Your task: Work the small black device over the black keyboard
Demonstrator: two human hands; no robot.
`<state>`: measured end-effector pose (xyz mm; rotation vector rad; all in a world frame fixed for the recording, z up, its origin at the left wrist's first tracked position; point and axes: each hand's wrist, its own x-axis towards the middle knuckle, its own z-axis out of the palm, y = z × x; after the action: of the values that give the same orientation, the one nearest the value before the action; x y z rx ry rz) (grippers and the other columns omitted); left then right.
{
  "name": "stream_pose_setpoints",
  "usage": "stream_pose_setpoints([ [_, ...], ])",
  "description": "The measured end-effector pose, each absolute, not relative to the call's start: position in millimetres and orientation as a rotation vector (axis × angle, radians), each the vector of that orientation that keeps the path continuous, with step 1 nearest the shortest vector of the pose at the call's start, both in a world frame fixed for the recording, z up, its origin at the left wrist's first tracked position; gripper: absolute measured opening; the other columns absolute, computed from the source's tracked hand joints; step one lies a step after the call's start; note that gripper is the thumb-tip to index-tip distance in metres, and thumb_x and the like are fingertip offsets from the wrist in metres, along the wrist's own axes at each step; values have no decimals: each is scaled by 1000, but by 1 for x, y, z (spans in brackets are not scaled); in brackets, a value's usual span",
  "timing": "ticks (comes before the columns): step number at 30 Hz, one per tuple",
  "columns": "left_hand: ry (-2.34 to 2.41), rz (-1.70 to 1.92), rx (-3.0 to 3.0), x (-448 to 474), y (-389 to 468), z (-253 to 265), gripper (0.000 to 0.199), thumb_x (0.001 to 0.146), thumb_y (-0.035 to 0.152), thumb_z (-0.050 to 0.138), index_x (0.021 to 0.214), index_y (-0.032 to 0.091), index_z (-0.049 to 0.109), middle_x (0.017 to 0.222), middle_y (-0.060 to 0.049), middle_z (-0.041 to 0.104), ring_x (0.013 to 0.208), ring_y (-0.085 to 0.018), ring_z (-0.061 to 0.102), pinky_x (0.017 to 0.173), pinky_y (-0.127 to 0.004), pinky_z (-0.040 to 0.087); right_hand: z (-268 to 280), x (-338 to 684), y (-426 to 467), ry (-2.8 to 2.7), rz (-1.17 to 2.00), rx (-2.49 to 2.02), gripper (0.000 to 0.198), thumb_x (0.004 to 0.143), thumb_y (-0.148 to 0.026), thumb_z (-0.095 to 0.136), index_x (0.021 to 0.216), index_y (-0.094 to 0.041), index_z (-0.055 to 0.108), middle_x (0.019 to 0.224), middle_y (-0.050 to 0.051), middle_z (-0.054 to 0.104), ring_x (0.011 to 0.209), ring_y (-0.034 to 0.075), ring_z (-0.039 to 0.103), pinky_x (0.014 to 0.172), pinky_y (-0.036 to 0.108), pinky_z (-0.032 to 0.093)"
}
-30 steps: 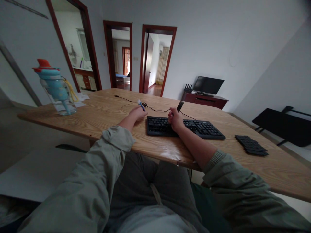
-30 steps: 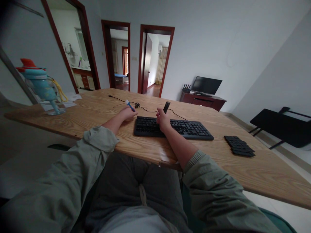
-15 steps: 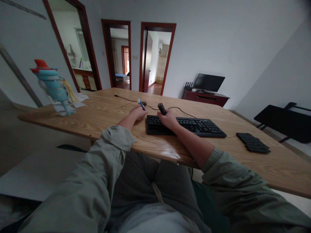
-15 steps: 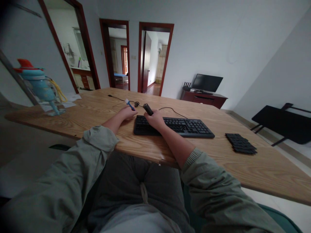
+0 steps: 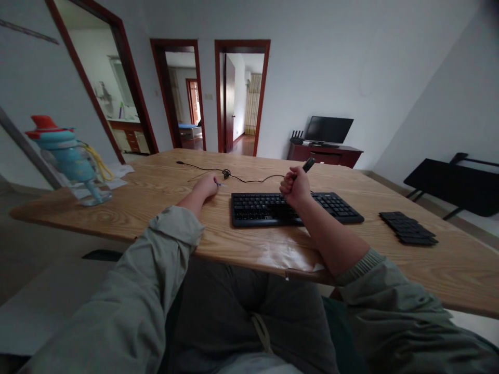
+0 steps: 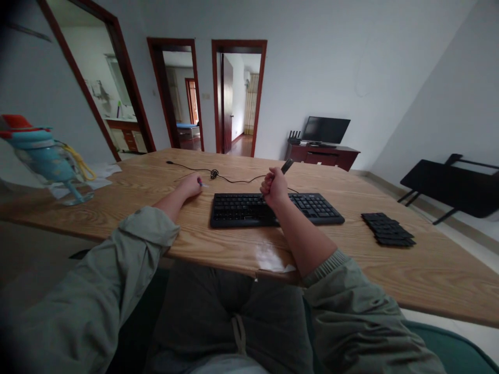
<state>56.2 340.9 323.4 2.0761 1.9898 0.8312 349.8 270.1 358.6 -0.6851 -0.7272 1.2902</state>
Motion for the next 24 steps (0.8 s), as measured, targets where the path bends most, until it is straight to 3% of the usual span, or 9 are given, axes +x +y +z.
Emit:
stream_pose_setpoints([
  [5,2110,718,2151,46,356,318,12,71,20,60,84,21,61,84,-6,68,74,-21,59,61,-28,36,368,355,271,-638,1323,-642,26,76,-27,51,57,-21,35,41,-8,27,33,4,18,30,18,12],
  [15,2042,826,2094,27,351,321,8,73,17,58,81,19,58,81,-5,65,76,-20,58,62,-27,37,394,414,245,-817,1267,-390,25,72,-28,55,54,-20,40,41,-8,25,35,4,16,32,17,12],
  [24,2036,854,2114,26,350,320,10,73,17,58,83,18,59,78,-5,63,71,-19,56,61,-28,37,367,469,203,-1071,1111,-550,23,68,-31,58,52,-20,44,39,-6,28,33,5,19,31,19,12],
])
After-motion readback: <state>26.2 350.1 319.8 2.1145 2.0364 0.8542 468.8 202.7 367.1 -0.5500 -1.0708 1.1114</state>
